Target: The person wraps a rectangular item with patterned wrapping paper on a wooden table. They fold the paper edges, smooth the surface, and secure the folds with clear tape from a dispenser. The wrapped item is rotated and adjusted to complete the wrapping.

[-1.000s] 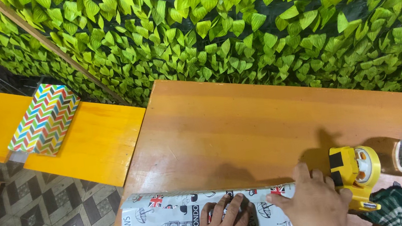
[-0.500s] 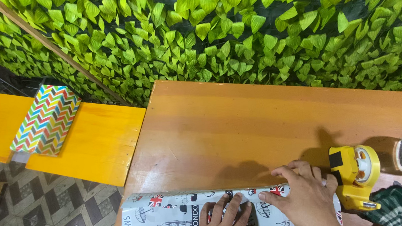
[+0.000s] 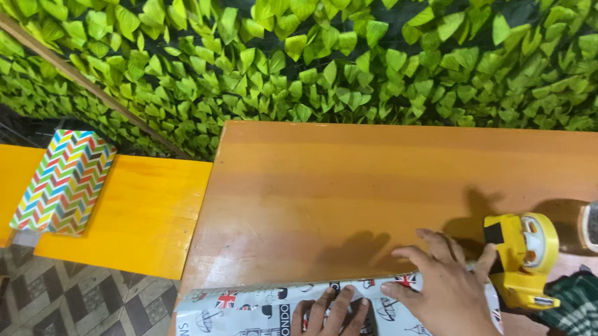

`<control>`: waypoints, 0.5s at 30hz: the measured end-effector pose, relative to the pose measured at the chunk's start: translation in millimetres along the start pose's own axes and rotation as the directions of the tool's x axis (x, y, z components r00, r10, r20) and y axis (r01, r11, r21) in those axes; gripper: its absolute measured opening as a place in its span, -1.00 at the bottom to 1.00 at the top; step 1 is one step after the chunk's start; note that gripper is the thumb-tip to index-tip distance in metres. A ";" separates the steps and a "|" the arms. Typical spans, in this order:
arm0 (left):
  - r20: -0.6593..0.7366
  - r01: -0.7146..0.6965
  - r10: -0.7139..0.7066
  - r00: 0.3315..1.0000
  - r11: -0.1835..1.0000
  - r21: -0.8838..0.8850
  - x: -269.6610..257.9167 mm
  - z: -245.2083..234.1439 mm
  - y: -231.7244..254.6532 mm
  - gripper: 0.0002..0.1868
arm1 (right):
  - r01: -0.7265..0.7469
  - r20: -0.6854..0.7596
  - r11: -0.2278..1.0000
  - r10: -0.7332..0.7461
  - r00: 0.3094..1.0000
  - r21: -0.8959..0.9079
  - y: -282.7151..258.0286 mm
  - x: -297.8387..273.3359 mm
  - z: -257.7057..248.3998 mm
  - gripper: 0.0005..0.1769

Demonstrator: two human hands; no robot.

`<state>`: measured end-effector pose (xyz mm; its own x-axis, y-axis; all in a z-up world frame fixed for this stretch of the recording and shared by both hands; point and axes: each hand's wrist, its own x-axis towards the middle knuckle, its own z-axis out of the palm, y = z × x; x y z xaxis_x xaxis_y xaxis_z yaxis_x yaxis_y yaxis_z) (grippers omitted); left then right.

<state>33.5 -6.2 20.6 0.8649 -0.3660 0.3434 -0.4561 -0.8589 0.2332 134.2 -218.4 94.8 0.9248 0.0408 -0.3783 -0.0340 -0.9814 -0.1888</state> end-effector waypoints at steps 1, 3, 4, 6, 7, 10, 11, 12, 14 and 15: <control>0.012 0.005 -0.005 1.000 1.000 -0.013 0.6 0.7 1.7 -0.39 | 0.023 -0.068 1.000 -0.022 0.997 0.012 3.7 -2.0 -0.6 -0.33; 0.039 0.022 -0.021 0.999 0.999 -0.031 0.7 0.0 1.5 -0.40 | 0.078 -0.201 0.996 -0.070 0.977 0.034 8.4 -4.1 -3.5 -0.31; 0.040 0.023 -0.022 0.999 0.999 -0.030 -0.2 -0.3 1.3 -0.40 | 0.100 -0.269 0.993 -0.081 0.960 0.056 10.3 -6.4 -4.6 -0.36; 0.040 0.025 -0.024 0.999 0.999 -0.029 -1.8 -0.4 1.2 -0.40 | 0.145 -0.402 0.985 -0.095 0.911 0.097 10.6 -11.0 -4.7 -0.45; 0.047 0.029 -0.028 0.998 0.999 -0.030 -2.4 -0.5 0.6 -0.40 | 0.165 -0.353 0.983 -0.126 0.927 0.081 7.9 -11.3 -2.4 -0.43; 0.050 0.000 0.004 0.999 0.997 -0.077 -1.8 -1.6 -0.6 -0.38 | 0.164 -0.249 0.986 -0.150 0.957 0.037 2.4 -13.2 10.7 -0.38; 0.039 -0.031 0.036 0.999 0.993 -0.117 -1.6 -5.2 -4.8 -0.38 | 0.128 -0.243 0.992 -0.118 0.963 0.024 2.7 -14.3 15.5 -0.37; 0.028 -0.059 0.064 0.998 0.986 -0.153 -2.5 -11.7 -12.1 -0.37 | 0.096 -0.236 0.995 -0.090 0.968 0.013 1.9 -14.3 20.7 -0.37; 0.035 -0.038 0.046 0.998 0.978 -0.203 -6.6 -31.6 -32.6 -0.38 | 0.149 -0.265 0.989 -0.147 0.953 -0.014 1.6 -16.9 30.9 -0.42; 0.040 -0.026 0.036 0.999 0.974 -0.226 -9.4 -44.5 -45.6 -0.38 | 0.178 -0.279 0.984 -0.178 0.944 -0.027 -3.2 -19.8 39.0 -0.45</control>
<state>36.9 52.4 47.3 0.8558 -0.4103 0.3150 -0.5137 -0.7462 0.4236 101.2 -208.7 67.5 0.9844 0.1610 -0.0707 0.1411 -0.9633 -0.2283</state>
